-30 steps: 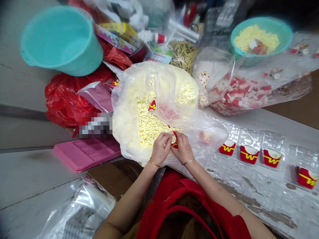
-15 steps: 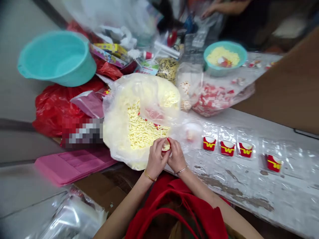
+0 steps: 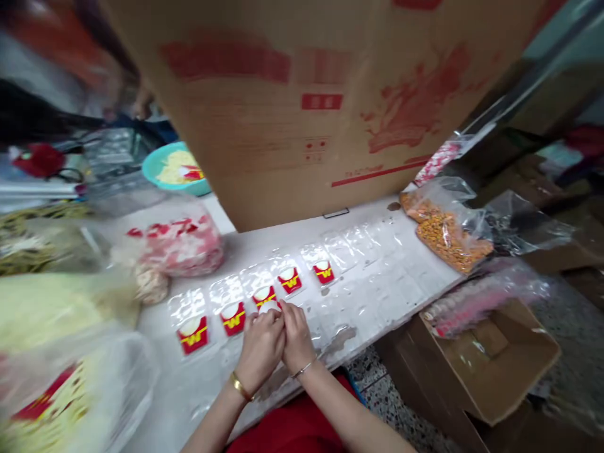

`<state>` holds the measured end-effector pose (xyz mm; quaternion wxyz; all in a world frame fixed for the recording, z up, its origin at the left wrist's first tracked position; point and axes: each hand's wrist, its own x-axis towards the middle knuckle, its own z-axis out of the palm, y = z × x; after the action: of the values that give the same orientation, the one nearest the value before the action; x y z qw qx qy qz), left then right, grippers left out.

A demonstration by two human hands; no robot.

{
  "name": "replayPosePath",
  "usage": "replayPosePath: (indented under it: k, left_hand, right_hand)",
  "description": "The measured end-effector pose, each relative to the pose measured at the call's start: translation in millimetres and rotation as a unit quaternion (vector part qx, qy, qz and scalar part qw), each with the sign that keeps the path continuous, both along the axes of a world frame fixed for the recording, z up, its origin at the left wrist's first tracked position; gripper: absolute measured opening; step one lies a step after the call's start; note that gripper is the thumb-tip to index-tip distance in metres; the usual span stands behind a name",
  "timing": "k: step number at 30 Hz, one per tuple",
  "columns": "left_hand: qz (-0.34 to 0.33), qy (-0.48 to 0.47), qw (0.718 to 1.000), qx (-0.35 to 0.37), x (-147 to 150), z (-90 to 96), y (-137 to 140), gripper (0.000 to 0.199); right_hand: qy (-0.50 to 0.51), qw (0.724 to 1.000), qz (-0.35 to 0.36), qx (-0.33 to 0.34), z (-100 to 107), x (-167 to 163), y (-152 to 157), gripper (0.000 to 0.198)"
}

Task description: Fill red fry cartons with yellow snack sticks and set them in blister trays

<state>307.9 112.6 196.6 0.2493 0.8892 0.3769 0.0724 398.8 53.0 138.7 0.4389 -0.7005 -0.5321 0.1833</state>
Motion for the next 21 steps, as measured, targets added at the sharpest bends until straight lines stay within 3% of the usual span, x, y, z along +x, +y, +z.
replayPosePath:
  k: [6,10,13,16,21]
  left_hand:
    - [-0.106,-0.027,0.993,-0.047,176.2,-44.7,23.7,0.024]
    - [-0.124,-0.039,0.991,-0.042,260.1,-87.0,62.5,0.02]
    - [-0.13,-0.016,0.991,-0.029,296.6,-116.5,89.9,0.02]
    - [-0.157,0.018,0.986,-0.048,313.8,-140.5,104.1,0.019]
    - [-0.187,0.057,0.977,-0.083,318.4,-159.6,108.4,0.02]
  right_hand:
    - [-0.036,0.994,-0.098,-0.017,-31.2,165.6,2.3,0.052]
    - [-0.021,0.986,-0.155,-0.054,-66.6,244.5,19.9,0.074]
    - [0.025,0.971,-0.203,-0.127,-97.5,272.9,29.3,0.082]
    - [0.05,0.96,-0.213,-0.177,-119.8,282.8,36.4,0.078]
    - [0.002,0.952,-0.165,-0.258,-126.6,288.8,46.8,0.057]
